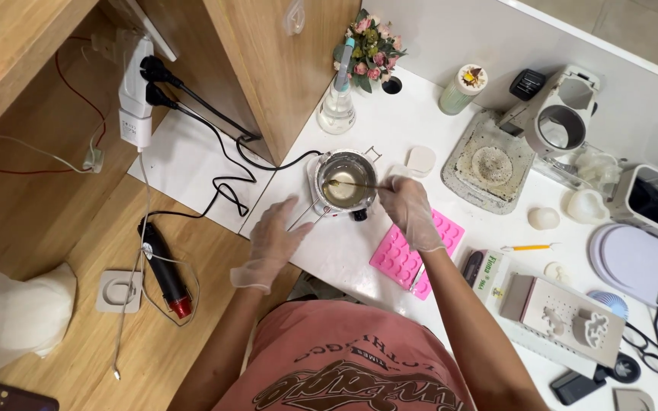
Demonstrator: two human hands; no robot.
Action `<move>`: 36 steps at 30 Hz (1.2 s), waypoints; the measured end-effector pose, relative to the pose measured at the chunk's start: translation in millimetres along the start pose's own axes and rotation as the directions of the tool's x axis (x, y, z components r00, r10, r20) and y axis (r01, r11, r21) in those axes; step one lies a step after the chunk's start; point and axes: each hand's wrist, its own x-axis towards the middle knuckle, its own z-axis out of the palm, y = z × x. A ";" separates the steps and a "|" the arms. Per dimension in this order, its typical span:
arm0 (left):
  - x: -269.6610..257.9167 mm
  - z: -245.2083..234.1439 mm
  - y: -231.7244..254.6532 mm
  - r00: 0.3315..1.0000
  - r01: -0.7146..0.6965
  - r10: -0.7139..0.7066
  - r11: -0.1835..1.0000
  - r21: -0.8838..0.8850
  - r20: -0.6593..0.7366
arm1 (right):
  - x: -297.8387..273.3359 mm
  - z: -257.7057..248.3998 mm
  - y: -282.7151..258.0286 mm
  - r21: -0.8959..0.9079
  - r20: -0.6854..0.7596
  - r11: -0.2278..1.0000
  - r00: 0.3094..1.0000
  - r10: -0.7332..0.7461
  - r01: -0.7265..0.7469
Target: Putting on protective gloves and stirring melted wax in a pot.
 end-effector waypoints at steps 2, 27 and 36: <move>1.6 3.8 10.3 0.999 -0.011 0.009 0.999 0.050 0.042 | 2.5 6.0 -4.3 -0.049 -0.050 0.985 0.985 -0.167 0.165; 21.5 -5.0 5.3 0.969 -0.054 0.029 0.994 0.096 0.247 | 25.6 31.4 22.5 -0.667 -0.058 0.692 0.907 -0.416 0.275; 40.1 -12.6 -22.8 0.944 -0.220 0.200 0.974 0.049 0.260 | 43.9 36.1 47.2 -0.590 -0.149 0.654 0.731 -0.666 0.474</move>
